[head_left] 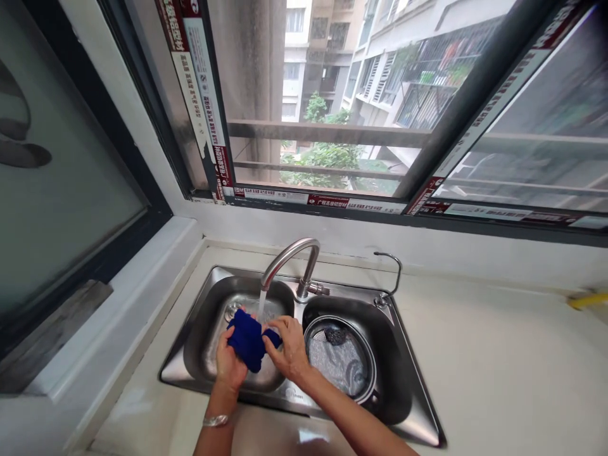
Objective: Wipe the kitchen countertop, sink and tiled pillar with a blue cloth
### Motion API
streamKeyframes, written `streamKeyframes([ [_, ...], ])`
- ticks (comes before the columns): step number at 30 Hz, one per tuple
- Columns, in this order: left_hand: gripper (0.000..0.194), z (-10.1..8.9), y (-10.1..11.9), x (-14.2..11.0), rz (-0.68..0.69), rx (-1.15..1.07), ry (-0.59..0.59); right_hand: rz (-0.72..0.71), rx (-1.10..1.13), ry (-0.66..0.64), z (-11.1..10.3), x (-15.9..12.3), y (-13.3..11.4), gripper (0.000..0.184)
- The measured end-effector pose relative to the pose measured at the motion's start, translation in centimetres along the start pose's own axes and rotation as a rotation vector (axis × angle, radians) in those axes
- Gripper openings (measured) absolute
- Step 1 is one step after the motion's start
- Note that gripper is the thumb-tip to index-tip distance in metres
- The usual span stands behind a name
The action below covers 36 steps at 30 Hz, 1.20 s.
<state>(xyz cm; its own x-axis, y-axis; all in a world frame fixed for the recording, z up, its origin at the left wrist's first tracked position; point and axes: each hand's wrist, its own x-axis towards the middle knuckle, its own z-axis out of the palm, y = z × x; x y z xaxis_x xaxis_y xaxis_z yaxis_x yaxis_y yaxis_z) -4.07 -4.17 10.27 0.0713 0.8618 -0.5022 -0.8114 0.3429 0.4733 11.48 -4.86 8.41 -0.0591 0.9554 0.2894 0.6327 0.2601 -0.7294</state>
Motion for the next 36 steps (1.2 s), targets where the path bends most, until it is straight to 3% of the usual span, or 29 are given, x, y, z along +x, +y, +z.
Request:
streamKeyframes([
  [2,0.052,0.6,0.0,-0.5,-0.053,0.063,-0.006,-0.003,0.019,-0.054,0.3,0.6,-0.4,0.036],
  [6,0.039,0.8,-0.5,-0.6,-0.118,0.201,0.079,0.206,0.439,-0.324,0.9,2.0,0.3,0.042],
  [9,0.031,-0.6,-0.5,0.2,-0.093,0.317,0.169,0.367,0.653,-0.243,1.1,2.7,1.4,0.049],
  [12,0.023,-2.7,0.3,1.1,-0.01,0.577,0.185,0.43,0.743,-0.115,0.6,2.9,2.1,0.048],
  [15,0.01,-4.6,1.7,1.5,0.043,0.801,0.207,0.38,0.633,-0.061,-0.5,3.1,2.2,0.044],
  [19,0.01,-6.3,3.5,1.3,0.025,0.889,0.224,0.278,0.389,-0.075,-2.6,3.9,2.3,0.035],
  [21,0.016,-6.9,4.1,1.3,0.048,0.929,0.235,0.211,0.289,-0.15,-3.5,4.2,2.3,0.034],
  [24,0.027,-7.6,4.7,1.7,0.145,1.009,0.346,0.158,0.113,-0.272,-4.1,4.2,2.3,0.026],
  [27,0.035,-7.7,5.0,2.2,0.251,1.065,0.415,0.072,-0.107,-0.461,-4.2,4.0,2.4,0.029],
  [29,0.029,-7.6,4.9,2.4,0.287,1.066,0.391,-0.071,-0.292,-0.595,-4.1,4.0,2.6,0.031],
  [31,0.02,-7.6,4.8,2.6,0.281,1.044,0.355,-0.196,-0.445,-0.664,-4.3,4.1,3.0,0.017],
  [33,0.019,-7.9,4.6,2.6,0.248,1.017,0.324,-0.229,-0.445,-0.661,-4.5,4.5,3.4,0.005],
  [36,0.026,-8.6,4.5,2.4,0.169,0.966,0.294,-0.076,-0.08,-0.69,-4.7,5.1,4.0,0.019],
])
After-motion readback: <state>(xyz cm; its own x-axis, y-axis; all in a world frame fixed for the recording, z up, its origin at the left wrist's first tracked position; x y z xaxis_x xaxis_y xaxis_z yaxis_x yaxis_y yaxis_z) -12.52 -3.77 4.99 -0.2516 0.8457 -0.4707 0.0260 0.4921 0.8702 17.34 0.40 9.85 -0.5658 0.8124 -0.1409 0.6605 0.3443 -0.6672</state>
